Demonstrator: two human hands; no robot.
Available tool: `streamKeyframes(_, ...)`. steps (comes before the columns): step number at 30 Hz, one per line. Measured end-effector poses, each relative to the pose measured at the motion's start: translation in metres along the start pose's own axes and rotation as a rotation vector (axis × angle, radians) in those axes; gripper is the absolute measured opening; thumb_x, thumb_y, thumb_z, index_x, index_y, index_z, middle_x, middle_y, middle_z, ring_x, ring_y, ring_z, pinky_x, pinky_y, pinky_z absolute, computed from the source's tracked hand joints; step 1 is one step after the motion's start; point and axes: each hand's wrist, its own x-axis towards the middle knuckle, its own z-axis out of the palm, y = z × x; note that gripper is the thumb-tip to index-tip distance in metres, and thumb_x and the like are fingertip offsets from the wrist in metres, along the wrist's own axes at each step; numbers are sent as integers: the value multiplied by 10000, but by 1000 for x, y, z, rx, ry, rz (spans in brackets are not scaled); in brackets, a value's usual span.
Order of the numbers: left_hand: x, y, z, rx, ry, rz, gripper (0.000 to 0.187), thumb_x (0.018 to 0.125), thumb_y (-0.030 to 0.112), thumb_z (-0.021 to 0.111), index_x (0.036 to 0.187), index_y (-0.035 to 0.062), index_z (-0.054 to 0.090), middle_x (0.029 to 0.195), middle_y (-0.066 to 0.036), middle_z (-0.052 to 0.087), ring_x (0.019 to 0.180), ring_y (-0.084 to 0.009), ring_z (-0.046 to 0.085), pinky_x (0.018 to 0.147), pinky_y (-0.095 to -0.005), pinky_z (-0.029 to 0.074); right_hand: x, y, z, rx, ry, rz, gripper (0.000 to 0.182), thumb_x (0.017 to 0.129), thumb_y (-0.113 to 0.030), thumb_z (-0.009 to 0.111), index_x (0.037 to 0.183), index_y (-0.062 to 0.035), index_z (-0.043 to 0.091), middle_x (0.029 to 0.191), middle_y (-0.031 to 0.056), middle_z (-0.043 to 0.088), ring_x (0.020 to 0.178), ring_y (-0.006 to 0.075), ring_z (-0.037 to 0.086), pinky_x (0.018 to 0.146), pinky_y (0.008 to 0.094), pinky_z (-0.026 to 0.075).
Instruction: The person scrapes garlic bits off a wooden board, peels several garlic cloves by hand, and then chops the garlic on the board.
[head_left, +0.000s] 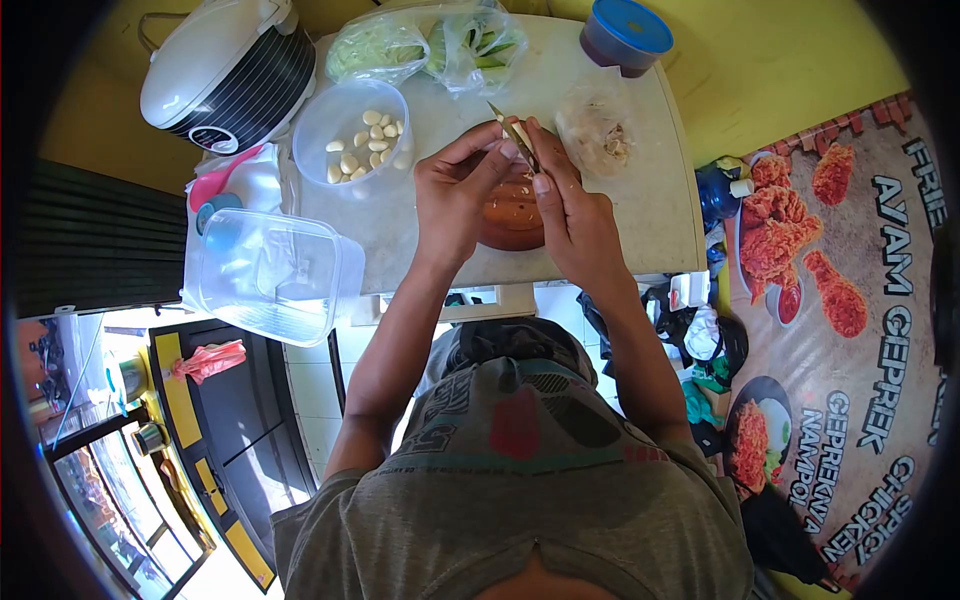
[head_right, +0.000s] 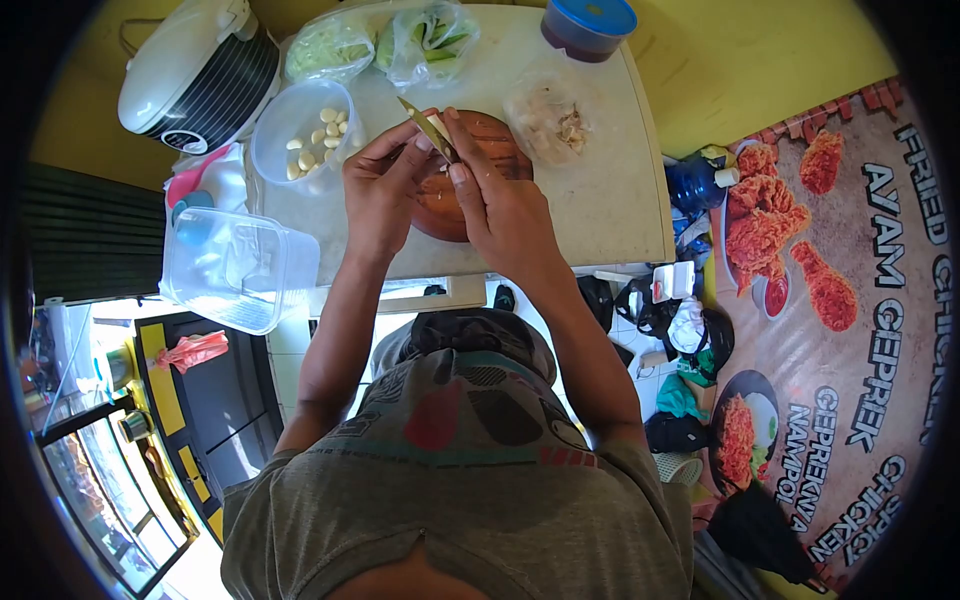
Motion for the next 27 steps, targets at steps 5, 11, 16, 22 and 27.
streamKeyframes(5,0,2,-1,-28,-7,-6,288,907,35,663,1175,-66,637,993,-101,697,841,-140,678,777,-279,577,1,0,3,33,45,-35,461,1018,-254,465,1474,-215,407,906,171,690,528,312,601,530,375,466)
streamKeyframes(11,-2,3,-1,-50,-32,-26,291,919,43,649,1189,-63,630,1051,-120,688,891,-172,685,812,-291,584,1,-3,2,109,45,34,419,1017,-263,480,1431,-196,476,1034,170,687,577,258,624,570,350,475)
streamKeyframes(16,-1,5,-3,-130,-119,-44,276,942,39,609,1202,-55,624,1134,-142,660,940,-219,685,857,-313,584,-2,0,-3,416,-36,248,426,1032,-287,470,1430,-135,481,755,28,602,547,80,449,525,264,391)
streamKeyframes(22,0,2,-7,-204,-173,-108,282,956,38,578,1219,-58,609,1161,-141,661,954,-224,680,878,-347,583,-5,-8,-20,825,-259,544,455,1044,-283,453,1466,-113,427,711,-60,467,605,13,392,559,189,329)
streamKeyframes(27,1,-2,-11,-102,-112,-101,279,923,26,633,1194,-40,633,1153,-135,659,959,-207,674,853,-329,596,-5,-12,-12,416,-165,293,454,1041,-262,450,1476,-138,409,1067,97,680,802,83,561,757,247,459)
